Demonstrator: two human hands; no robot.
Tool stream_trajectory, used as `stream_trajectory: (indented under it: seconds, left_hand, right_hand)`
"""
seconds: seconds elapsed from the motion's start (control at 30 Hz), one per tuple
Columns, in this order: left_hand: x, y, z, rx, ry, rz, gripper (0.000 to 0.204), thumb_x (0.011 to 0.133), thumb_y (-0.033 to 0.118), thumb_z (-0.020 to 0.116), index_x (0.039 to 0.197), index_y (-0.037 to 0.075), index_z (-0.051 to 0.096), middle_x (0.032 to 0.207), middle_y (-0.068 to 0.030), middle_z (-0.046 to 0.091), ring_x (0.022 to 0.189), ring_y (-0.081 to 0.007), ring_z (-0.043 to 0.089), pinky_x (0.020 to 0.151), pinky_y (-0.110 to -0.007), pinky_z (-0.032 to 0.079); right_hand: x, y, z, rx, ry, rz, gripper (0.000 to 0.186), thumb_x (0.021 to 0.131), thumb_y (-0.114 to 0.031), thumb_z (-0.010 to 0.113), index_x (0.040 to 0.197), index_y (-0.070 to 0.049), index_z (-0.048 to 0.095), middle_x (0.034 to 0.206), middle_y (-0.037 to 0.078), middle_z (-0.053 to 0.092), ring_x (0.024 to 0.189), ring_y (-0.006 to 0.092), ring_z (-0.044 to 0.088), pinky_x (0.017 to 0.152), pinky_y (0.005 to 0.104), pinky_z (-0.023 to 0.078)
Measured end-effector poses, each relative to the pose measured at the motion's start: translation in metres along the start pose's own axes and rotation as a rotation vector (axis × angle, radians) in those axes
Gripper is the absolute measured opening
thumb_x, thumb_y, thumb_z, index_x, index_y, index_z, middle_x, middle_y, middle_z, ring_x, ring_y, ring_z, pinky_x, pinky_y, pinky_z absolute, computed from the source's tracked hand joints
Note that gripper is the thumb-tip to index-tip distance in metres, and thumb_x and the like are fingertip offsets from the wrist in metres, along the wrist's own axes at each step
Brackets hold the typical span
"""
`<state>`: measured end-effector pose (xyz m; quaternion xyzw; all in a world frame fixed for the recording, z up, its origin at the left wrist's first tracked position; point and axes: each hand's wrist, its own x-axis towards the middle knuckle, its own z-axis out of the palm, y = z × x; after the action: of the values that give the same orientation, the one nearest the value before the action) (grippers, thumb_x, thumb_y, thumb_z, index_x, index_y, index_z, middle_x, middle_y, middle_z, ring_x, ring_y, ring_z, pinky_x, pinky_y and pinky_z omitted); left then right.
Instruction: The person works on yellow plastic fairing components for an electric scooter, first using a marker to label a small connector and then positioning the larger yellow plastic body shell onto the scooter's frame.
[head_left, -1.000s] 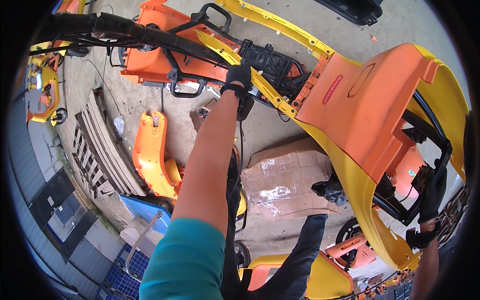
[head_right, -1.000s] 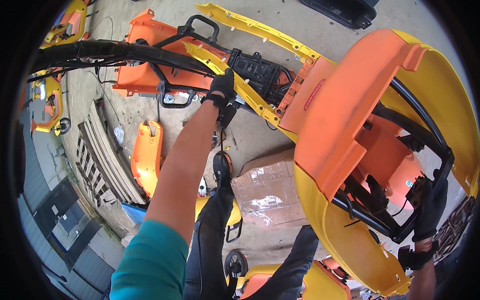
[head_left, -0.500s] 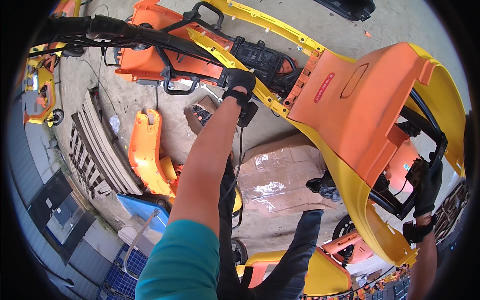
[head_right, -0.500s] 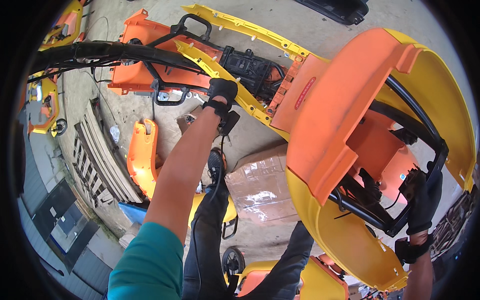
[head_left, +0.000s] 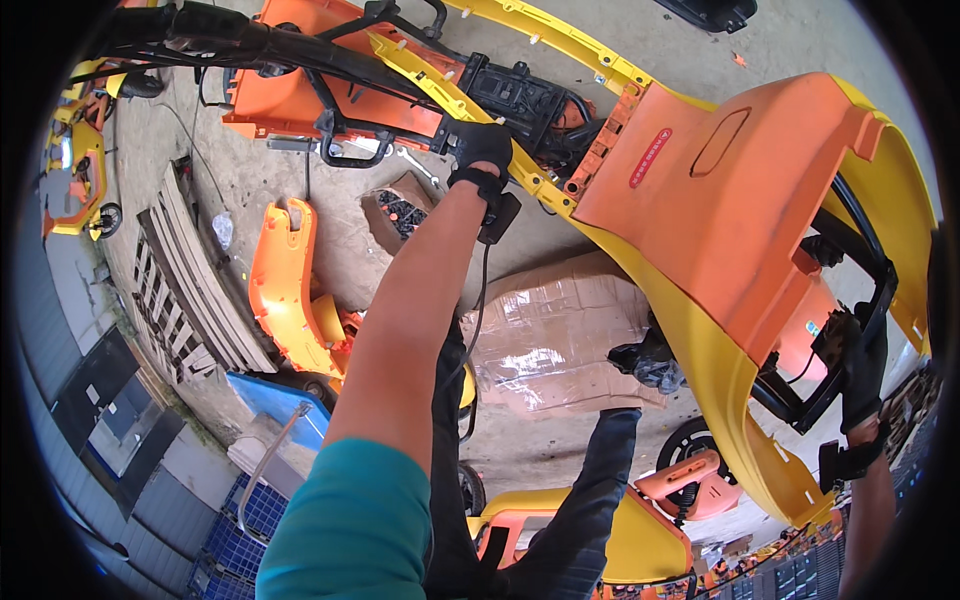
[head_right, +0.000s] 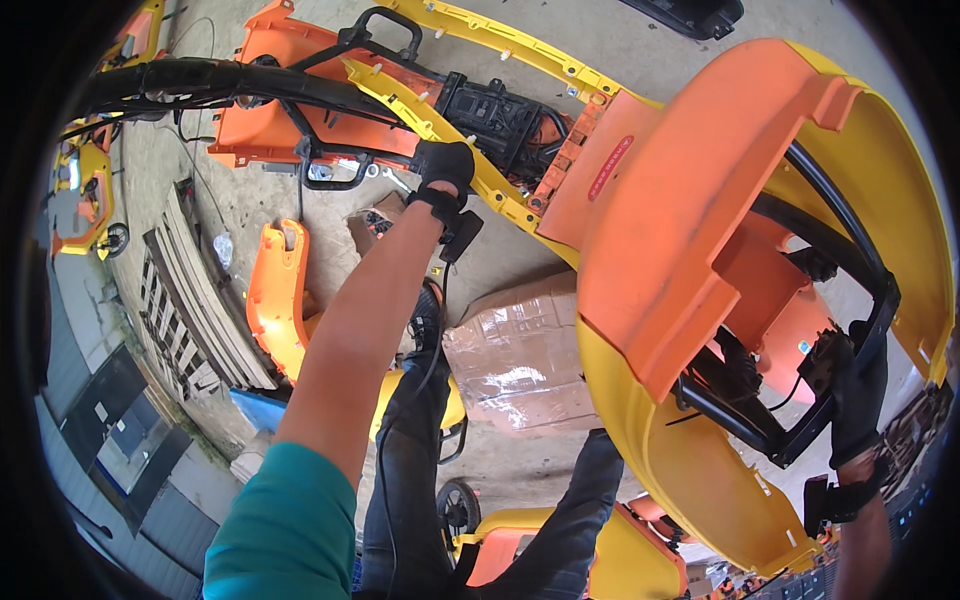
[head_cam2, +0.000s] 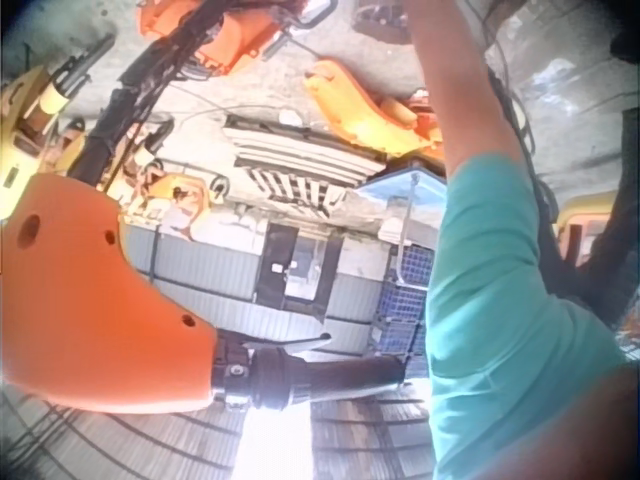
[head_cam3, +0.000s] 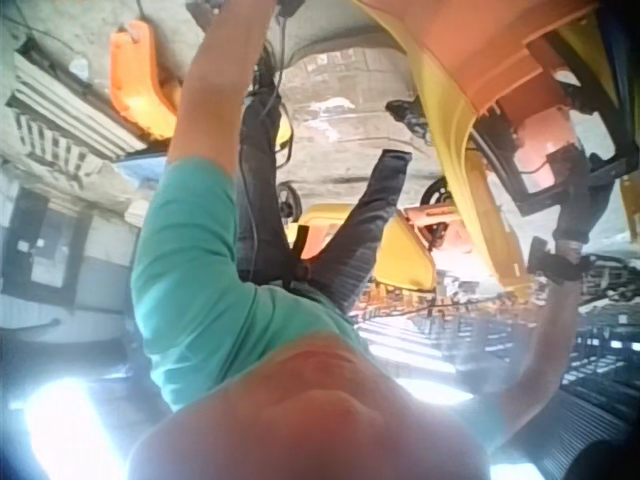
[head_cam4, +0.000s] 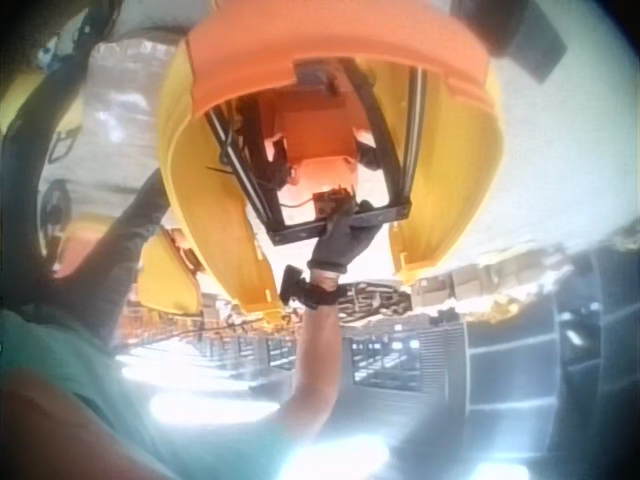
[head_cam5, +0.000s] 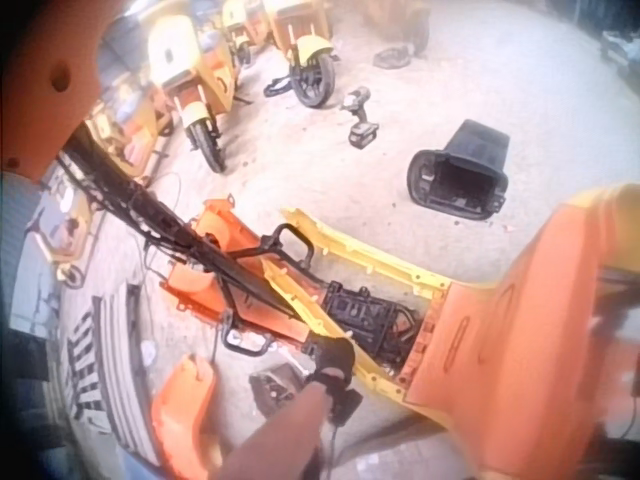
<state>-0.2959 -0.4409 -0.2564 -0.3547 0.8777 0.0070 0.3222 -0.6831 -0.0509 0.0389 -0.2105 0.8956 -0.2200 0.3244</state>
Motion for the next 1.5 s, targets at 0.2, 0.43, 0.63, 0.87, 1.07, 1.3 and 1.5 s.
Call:
stream_trajectory:
  seconds: [0.2, 0.43, 0.63, 0.87, 1.07, 1.3, 1.5]
  left_hand:
    - [-0.016, -0.007, 0.061, -2.013, 0.152, -0.290, 0.050, 0.081, 0.034, 0.068, 0.117, 0.004, 0.050, 0.096, -0.0123, 0.060, 0.081, -0.0275, 0.063, 0.071, -0.040, 0.054]
    - [-0.033, 0.024, 0.015, -2.668, -0.320, -0.417, 0.061, 0.078, 0.058, 0.069, 0.122, 0.023, 0.046, 0.094, -0.0075, 0.051, 0.083, -0.0228, 0.053, 0.065, -0.043, 0.050]
    - [-0.040, 0.044, 0.014, -2.692, -0.251, -0.549, 0.059, 0.077, 0.060, 0.068, 0.117, 0.022, 0.047, 0.088, -0.0059, 0.052, 0.072, -0.0231, 0.056, 0.062, -0.044, 0.052]
    - [-0.038, 0.045, 0.019, -2.713, -0.021, -0.357, 0.037, 0.083, 0.045, 0.066, 0.103, 0.017, 0.052, 0.073, 0.0016, 0.050, 0.061, -0.0143, 0.055, 0.056, -0.033, 0.052]
    - [-0.051, 0.053, 0.005, -2.625, -0.110, -0.519, 0.036, 0.083, 0.044, 0.065, 0.100, 0.015, 0.052, 0.074, -0.0009, 0.052, 0.064, -0.0166, 0.057, 0.058, -0.035, 0.053]
    - [-0.059, 0.054, 0.015, -2.584, -0.131, -0.594, 0.039, 0.081, 0.045, 0.066, 0.100, 0.014, 0.052, 0.078, -0.0022, 0.054, 0.068, -0.0179, 0.059, 0.062, -0.037, 0.055]
    - [-0.062, 0.064, 0.016, -2.724, -0.102, -0.521, 0.039, 0.084, 0.044, 0.066, 0.101, 0.012, 0.051, 0.079, -0.0033, 0.055, 0.063, -0.0187, 0.060, 0.058, -0.035, 0.056]
  right_hand:
    - [0.004, -0.020, 0.018, 0.105, -0.033, 0.038, 0.043, 0.096, -0.024, 0.058, 0.129, 0.001, 0.046, 0.117, 0.007, 0.053, 0.105, 0.0144, 0.052, 0.092, 0.0282, 0.043]
    - [-0.007, -0.022, 0.013, 0.119, 0.034, 0.069, 0.043, 0.097, -0.025, 0.055, 0.130, 0.001, 0.047, 0.116, 0.006, 0.055, 0.105, 0.0136, 0.052, 0.092, 0.0278, 0.042]
    - [-0.007, -0.016, 0.011, 0.060, 0.058, 0.018, 0.043, 0.097, -0.026, 0.055, 0.131, 0.000, 0.047, 0.115, 0.005, 0.056, 0.102, 0.0118, 0.053, 0.090, 0.0265, 0.042]
    - [-0.001, -0.011, 0.013, 0.076, 0.083, 0.011, 0.041, 0.096, -0.025, 0.056, 0.128, -0.001, 0.050, 0.102, 0.002, 0.057, 0.087, 0.0093, 0.056, 0.076, 0.0234, 0.045]
    - [0.001, -0.007, 0.003, 0.136, 0.070, 0.064, 0.039, 0.096, -0.026, 0.057, 0.126, -0.002, 0.051, 0.094, 0.000, 0.058, 0.081, 0.0071, 0.056, 0.069, 0.0224, 0.046]
    - [-0.003, -0.027, 0.025, 0.226, 0.059, 0.060, 0.038, 0.096, -0.021, 0.057, 0.125, 0.001, 0.047, 0.083, -0.001, 0.054, 0.065, 0.0034, 0.050, 0.056, 0.0174, 0.040]
    - [0.004, -0.008, 0.013, 0.296, -0.065, 0.032, 0.034, 0.096, -0.021, 0.056, 0.123, -0.002, 0.049, 0.085, 0.001, 0.060, 0.067, 0.0064, 0.056, 0.057, 0.0187, 0.045]
